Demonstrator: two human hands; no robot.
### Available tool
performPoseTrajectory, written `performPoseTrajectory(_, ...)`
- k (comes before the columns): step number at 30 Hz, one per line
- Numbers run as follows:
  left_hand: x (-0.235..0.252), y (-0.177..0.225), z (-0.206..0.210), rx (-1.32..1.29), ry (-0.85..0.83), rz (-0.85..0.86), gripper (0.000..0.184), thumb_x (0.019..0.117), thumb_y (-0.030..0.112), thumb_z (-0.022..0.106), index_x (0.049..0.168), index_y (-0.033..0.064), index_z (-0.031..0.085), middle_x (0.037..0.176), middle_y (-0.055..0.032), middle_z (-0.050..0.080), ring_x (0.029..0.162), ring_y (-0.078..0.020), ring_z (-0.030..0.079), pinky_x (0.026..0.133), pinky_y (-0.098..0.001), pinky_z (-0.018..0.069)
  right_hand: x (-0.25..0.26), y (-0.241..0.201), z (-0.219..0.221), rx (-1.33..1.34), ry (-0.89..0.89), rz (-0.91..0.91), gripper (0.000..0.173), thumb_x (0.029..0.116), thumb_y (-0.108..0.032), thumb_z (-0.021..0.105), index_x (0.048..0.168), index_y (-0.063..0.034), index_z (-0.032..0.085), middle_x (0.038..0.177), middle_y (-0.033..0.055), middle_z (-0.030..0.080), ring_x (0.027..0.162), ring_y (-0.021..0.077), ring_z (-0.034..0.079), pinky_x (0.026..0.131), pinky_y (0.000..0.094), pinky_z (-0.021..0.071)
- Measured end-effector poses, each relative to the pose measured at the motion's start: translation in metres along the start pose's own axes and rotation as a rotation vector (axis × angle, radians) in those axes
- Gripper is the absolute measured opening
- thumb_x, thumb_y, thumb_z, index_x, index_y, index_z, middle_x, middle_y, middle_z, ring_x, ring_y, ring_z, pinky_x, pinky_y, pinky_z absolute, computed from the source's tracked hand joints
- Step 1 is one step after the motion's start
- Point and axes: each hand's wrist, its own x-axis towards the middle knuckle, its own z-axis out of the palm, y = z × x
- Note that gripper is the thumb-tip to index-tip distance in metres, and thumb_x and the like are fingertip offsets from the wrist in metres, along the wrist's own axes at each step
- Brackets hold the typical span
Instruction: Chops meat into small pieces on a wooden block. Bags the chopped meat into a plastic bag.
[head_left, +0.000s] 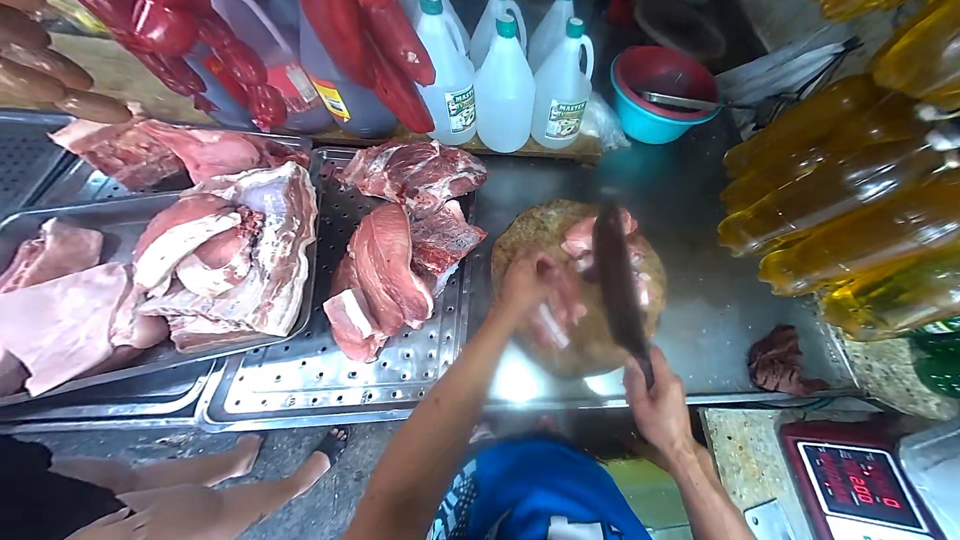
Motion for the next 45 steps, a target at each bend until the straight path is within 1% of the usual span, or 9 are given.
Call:
performPoseTrajectory(7,-0.039,-0.005,-0.009,0.004,0.393,0.037,0.015,0.0913,0.016,0.071,0.105,0.0098,0.07,0.119,-0.012,0.064,0.116,-0.0298,0.059,0.097,-0.0498,0.0515,0.085,-0.104,-0.046,0.171,0.332,-0.451,0.04,0.1092,-0.033,0.046,0.118,0.0053,0.05,0.07,0.0003,0.061,0.054,0.008,0.062,0.05,0.0299,0.0583)
performPoseTrajectory(11,-0.047,0.004,0.0,0.09,0.298,0.04,0.015,0.0919,0.022,0.071,0.104,0.0126,0.073,0.119,-0.0108,0.065,0.119,-0.0311,0.058,0.103,-0.0523,0.048,0.074,-0.038,0.022,-0.265,-0.263,-0.018,0.046,0.1072,-0.034,0.046,0.138,-0.0009,0.055,0.093,0.0144,0.072,0.083,0.0283,0.072,0.079,0.0495,0.0594)
performPoseTrajectory(14,-0.037,0.005,0.016,0.249,0.108,0.116,0.027,0.0976,0.032,0.062,0.116,0.0173,0.075,0.126,-0.0052,0.069,0.127,-0.0283,0.057,0.108,-0.0515,0.0436,0.075,-0.028,0.043,-0.407,-0.442,0.111,0.049,0.1079,-0.039,0.041,0.143,-0.0059,0.051,0.107,0.0158,0.072,0.096,0.0329,0.072,0.087,0.0533,0.0574)
performPoseTrajectory(18,-0.029,0.011,0.027,0.467,-0.013,0.115,0.03,0.1014,0.036,0.055,0.117,0.0187,0.074,0.135,-0.0011,0.065,0.129,-0.0264,0.055,0.109,-0.0489,0.0411,0.065,-0.01,0.046,-0.277,-0.312,0.062,0.047,0.107,-0.038,0.045,0.136,-0.0036,0.057,0.092,0.0134,0.072,0.086,0.0284,0.073,0.081,0.0493,0.0587)
performPoseTrajectory(25,-0.021,0.031,0.014,0.653,-0.146,0.017,0.029,0.0978,0.038,0.058,0.114,0.0225,0.075,0.134,-0.0083,0.061,0.13,-0.0301,0.051,0.108,-0.0528,0.0384,0.043,0.015,0.042,0.032,0.044,-0.108,0.037,0.1039,-0.033,0.049,0.116,-0.0012,0.063,0.065,0.0003,0.062,0.051,0.0101,0.061,0.05,0.0332,0.0557)
performPoseTrajectory(32,-0.02,0.037,0.017,0.605,-0.222,0.221,0.033,0.0925,0.026,0.063,0.124,0.0251,0.071,0.148,-0.0045,0.053,0.14,-0.0302,0.044,0.113,-0.0539,0.0363,0.052,0.008,0.021,0.034,-0.085,-0.005,0.034,0.1054,-0.036,0.048,0.119,-0.0088,0.062,0.067,0.0,0.061,0.052,0.0113,0.061,0.052,0.0341,0.0561)
performPoseTrajectory(38,-0.032,0.045,0.013,0.718,-0.455,0.21,0.032,0.0976,0.038,0.056,0.115,0.0182,0.075,0.142,-0.0095,0.057,0.142,-0.0327,0.041,0.122,-0.0575,0.0219,0.069,-0.007,0.01,-0.18,-0.066,-0.029,0.041,0.1054,-0.039,0.047,0.124,-0.0063,0.065,0.076,0.0053,0.067,0.065,0.0181,0.067,0.064,0.0419,0.0578)
performPoseTrajectory(42,-0.035,0.037,0.018,0.68,-0.358,0.201,0.042,0.0967,0.049,0.056,0.107,0.0139,0.075,0.136,-0.0096,0.061,0.137,-0.031,0.047,0.118,-0.0552,0.0289,0.08,-0.031,-0.005,-0.187,-0.023,-0.024,0.04,0.106,-0.038,0.047,0.126,-0.007,0.063,0.079,0.0058,0.069,0.069,0.0181,0.069,0.065,0.0419,0.0579)
performPoseTrajectory(45,-0.041,0.02,0.018,0.383,-0.031,0.204,0.03,0.0985,0.036,0.058,0.115,0.0166,0.075,0.135,-0.0084,0.063,0.132,-0.0296,0.053,0.11,-0.052,0.0416,0.066,-0.061,-0.019,-0.145,0.064,-0.085,0.04,0.1056,-0.036,0.049,0.127,-0.0046,0.062,0.078,0.0023,0.068,0.066,0.0118,0.066,0.061,0.0345,0.0574)
